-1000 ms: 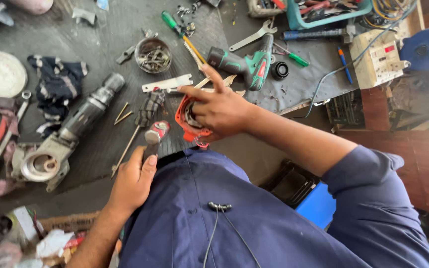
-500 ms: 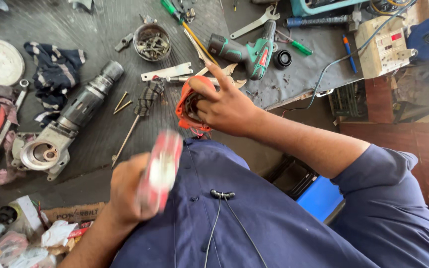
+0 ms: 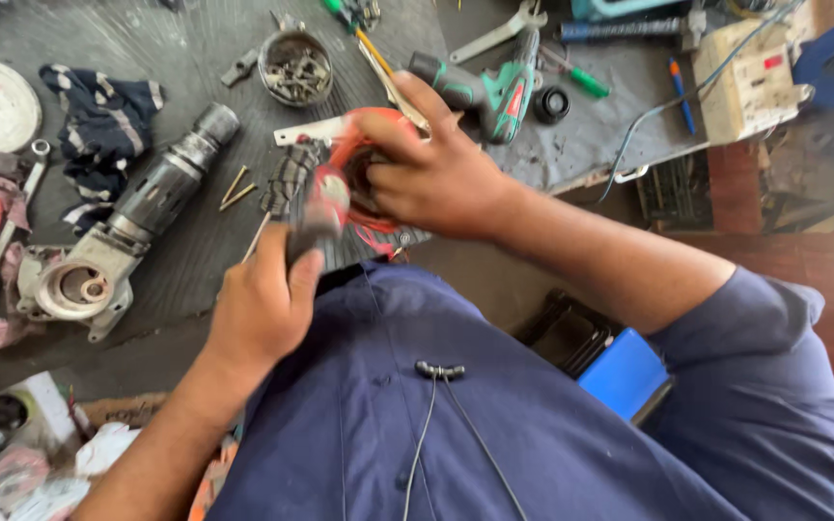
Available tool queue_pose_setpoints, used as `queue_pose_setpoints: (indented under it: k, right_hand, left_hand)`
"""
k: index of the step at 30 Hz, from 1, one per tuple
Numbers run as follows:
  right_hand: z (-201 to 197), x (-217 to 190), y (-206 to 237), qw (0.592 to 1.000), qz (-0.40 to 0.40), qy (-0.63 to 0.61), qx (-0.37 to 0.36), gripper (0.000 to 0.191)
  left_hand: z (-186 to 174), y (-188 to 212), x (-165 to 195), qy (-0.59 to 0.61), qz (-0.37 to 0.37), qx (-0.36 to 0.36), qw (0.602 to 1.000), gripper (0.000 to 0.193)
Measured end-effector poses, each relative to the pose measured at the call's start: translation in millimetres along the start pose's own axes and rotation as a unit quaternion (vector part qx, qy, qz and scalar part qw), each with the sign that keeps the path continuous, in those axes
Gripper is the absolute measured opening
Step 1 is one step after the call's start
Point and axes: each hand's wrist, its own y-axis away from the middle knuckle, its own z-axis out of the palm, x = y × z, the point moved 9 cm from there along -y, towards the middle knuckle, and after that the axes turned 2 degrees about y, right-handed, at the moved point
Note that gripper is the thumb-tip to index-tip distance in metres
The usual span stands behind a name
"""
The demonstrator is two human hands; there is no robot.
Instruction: The person reassembles a small red electric water pump on a cluttered workbench. They fit the motor armature into the red pump housing, press the housing halves together, tap components into place with a hammer, and handle small screws and wires while working the parts into position.
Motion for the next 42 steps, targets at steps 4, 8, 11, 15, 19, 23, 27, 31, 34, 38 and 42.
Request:
queue_pose_setpoints:
  k: [4,8,11,15,19,23,27,31,34,38,42]
  right_hand:
    - [3,3,-6,1.0,0.007,0.015,-0.008,0.011]
    - [0,-6,-6,1.0,0.005,-0.025,0.008,0.011]
    - [13,-14,-5,0.999,-0.005,0.02,-0.046,0.007]
    - [13,-6,-1,0.996,0.0,-0.081,-0.022,0.007]
    - [10,-11,5,0.992,0.03,-0.118,-0.014,0.008]
    - [7,-12,22,0.969,0.101,-0.222,-0.032,0.035]
    - [0,6,41,0.931,0.213,-0.297,0.025,0.048]
    - [-19,20,52,0.808,0.34,-0.433,0.21,0.051]
    - [-30,58,59,0.457,0.287,-0.725,0.429,0.086]
    - [-44,155,113,-0.02,0.204,-0.728,0.654,0.102]
    - [-86,168,140,0.1,0.293,-0.661,0.684,0.077]
  left_hand:
    - [-17,9,-3,0.002,-0.019,0.056,0.998,0.024]
    - [-8,13,-18,-0.024,-0.115,-0.003,0.993,0.031]
    - [-5,8,-45,-0.054,-0.172,-0.016,0.983,0.036]
    - [-11,25,-82,-0.06,-0.245,-0.023,0.968,0.039]
    - [5,52,-107,-0.059,-0.303,-0.073,0.948,0.04]
    - [19,61,-124,-0.065,-0.331,-0.097,0.936,0.044]
    - [20,59,-127,-0.105,-0.325,-0.118,0.933,0.045]
    - [15,53,-127,-0.187,-0.338,-0.146,0.911,0.048]
    - [14,32,-119,-0.237,-0.291,-0.126,0.918,0.045]
    - [20,23,-91,-0.231,-0.153,-0.043,0.96,0.037]
    - [18,3,-73,-0.27,-0.076,-0.003,0.96,0.035]
